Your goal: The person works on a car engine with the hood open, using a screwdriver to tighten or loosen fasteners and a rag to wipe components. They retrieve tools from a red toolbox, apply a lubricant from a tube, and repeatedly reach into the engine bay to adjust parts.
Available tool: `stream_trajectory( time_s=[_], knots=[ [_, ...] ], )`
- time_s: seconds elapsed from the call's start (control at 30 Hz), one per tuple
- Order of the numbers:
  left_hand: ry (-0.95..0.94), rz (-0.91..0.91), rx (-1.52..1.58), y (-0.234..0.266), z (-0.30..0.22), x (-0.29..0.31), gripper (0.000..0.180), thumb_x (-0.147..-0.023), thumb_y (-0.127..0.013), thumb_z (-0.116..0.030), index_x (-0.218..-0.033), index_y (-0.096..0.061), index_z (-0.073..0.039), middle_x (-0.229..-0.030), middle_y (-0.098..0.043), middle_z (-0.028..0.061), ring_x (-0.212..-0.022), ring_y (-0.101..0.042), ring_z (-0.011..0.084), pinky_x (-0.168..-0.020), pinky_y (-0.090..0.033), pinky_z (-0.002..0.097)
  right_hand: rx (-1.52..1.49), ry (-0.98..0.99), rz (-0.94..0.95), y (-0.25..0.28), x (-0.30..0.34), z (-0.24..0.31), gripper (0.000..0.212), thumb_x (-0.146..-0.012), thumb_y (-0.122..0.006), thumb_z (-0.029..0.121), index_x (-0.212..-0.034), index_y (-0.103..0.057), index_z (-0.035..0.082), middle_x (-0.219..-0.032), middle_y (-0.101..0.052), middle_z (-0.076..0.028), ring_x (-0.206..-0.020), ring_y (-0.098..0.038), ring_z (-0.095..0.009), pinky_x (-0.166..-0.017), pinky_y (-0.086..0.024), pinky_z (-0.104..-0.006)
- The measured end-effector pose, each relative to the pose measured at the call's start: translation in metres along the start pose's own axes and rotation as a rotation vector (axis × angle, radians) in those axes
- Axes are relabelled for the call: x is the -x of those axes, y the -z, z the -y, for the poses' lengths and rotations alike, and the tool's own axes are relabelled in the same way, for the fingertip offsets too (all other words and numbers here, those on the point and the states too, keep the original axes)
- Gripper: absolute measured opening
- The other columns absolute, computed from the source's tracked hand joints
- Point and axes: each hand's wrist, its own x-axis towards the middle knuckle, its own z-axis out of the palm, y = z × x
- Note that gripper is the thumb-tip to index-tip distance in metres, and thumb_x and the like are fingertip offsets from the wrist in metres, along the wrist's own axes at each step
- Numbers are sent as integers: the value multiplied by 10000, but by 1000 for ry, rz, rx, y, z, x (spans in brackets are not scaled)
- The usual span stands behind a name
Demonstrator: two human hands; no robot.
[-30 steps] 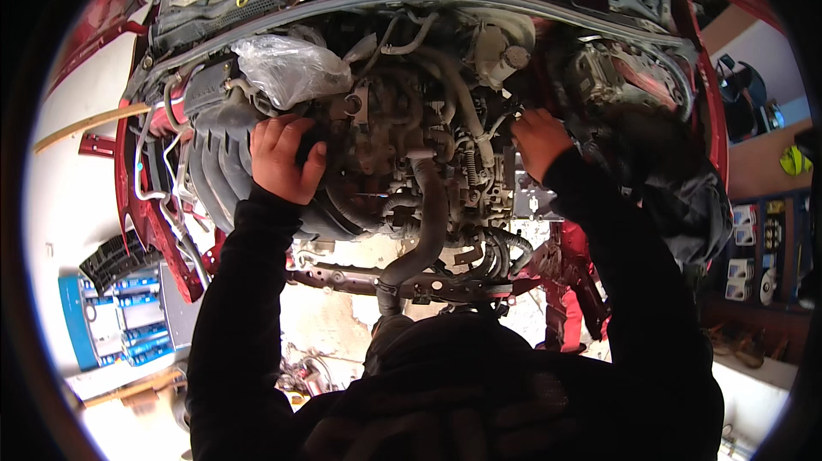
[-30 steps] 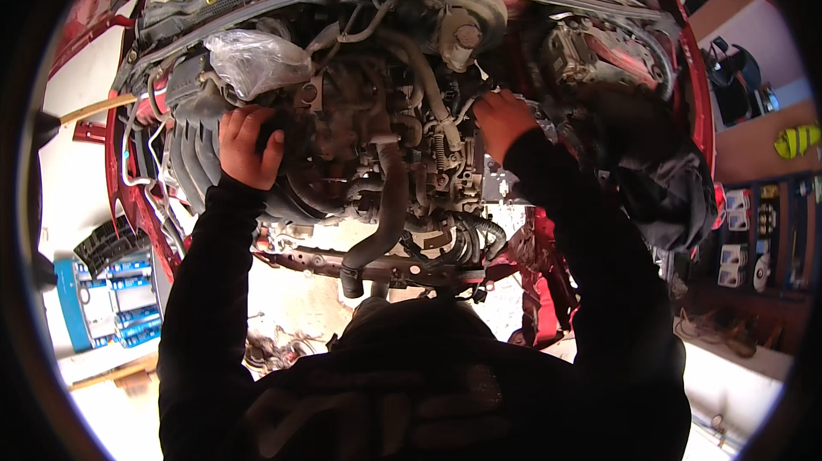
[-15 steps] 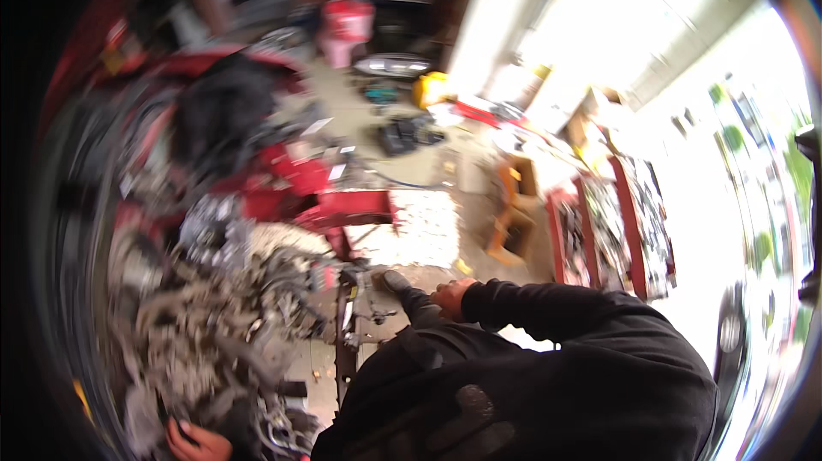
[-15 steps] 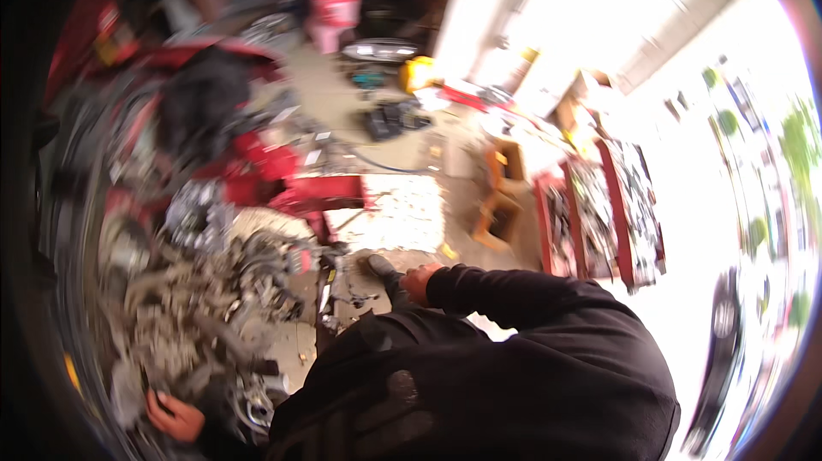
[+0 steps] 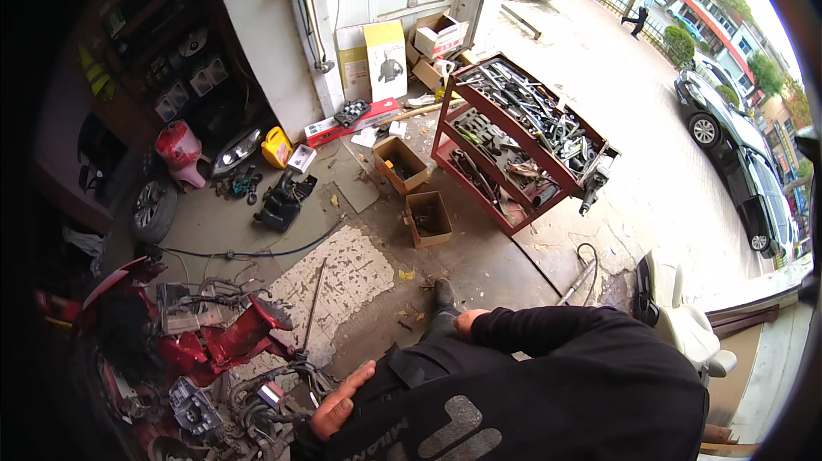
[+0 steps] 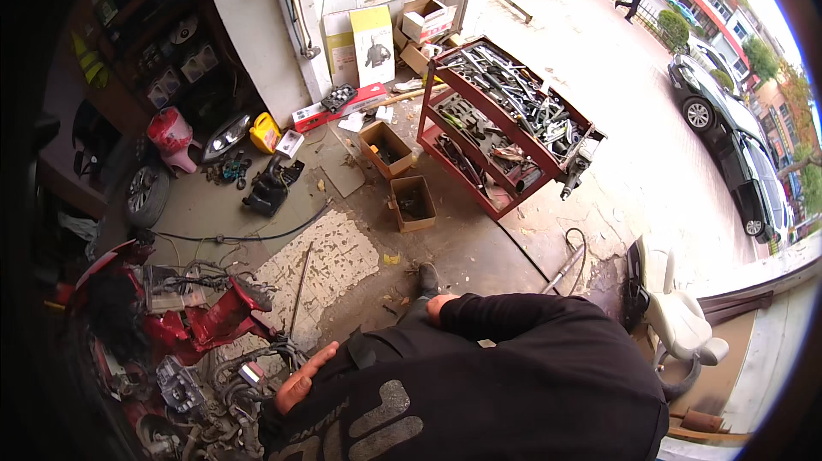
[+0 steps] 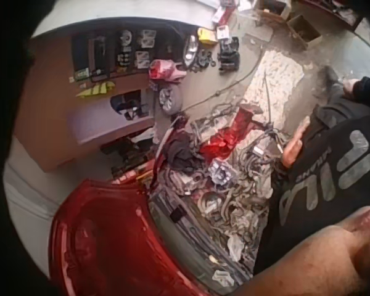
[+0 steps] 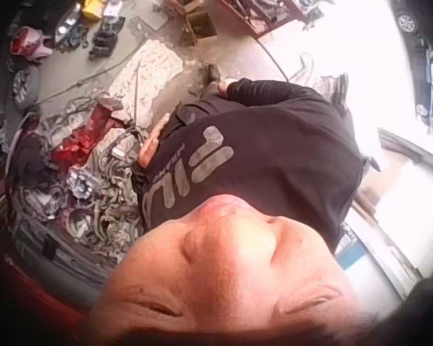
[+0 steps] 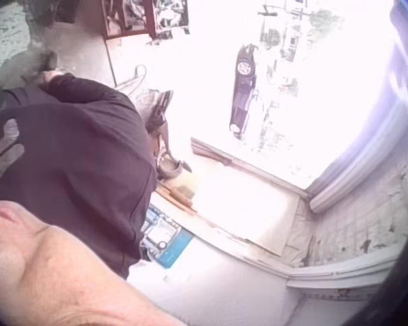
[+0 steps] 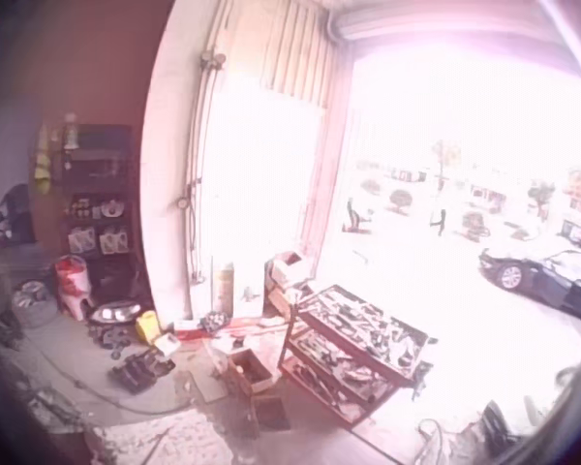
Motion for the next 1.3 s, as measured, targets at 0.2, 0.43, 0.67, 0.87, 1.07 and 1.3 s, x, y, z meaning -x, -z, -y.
stream_trajectory(
  time_s=[0.2,0.43,0.67,0.87,1.07,1.3],
  knots=[
    [58,14,97,0,7,-149,673,-1155,-448,-455,-1585,-502,61,-1746,-336,267,-1650,-274,351,-1338,-142,457,-96,13,-169,98,15,-102,459,-986,-662,489,-1061,-772,49,-1111,-773,-239,-1076,-738,-440,-927,-598,-525],
    [328,-95,104,13,24,-298,241,-1089,-606,-177,-1046,-698,41,-1476,-647,267,-1336,-628,291,-1165,-443,436,-460,-519,-1007,309,-21,-368,358,-989,-737,347,-1137,-678,27,-1143,-709,-250,-1134,-696,-438,-972,-569,-525],
    [669,-301,-361,56,118,-326,277,-1116,-615,-293,-1157,-768,-66,-1115,-776,96,-1011,-740,168,-845,-576,327,-938,-1159,-988,405,-63,-552,451,-976,-724,296,-1329,-672,21,-1300,-744,-259,-1256,-715,-407,-1075,-570,-484],
    [837,-410,-156,79,162,-308,292,-1102,-616,-342,-1224,-747,-111,-1186,-780,41,-1059,-763,200,-856,-568,351,-1093,-1144,-1008,401,-113,-600,388,-1000,-666,233,-1292,-717,-17,-1324,-733,-280,-1240,-720,-414,-1028,-587,-473],
    [754,-455,-73,86,164,-325,303,-1098,-642,-395,-1213,-731,-129,-1142,-779,21,-1035,-738,170,-805,-545,346,-898,-1048,-1062,405,-91,-628,450,-996,-572,315,-1193,-763,-42,-1272,-735,-306,-1228,-702,-462,-1057,-559,-510],
    [619,-477,-104,90,139,-337,357,-1085,-658,-426,-1199,-740,-98,-1014,-786,82,-876,-724,205,-702,-551,364,-1088,-605,-1578,397,0,-523,381,-1025,-658,350,-931,-598,-14,-808,-686,-159,-685,-714,-294,-659,-560,-460]
  ],
)
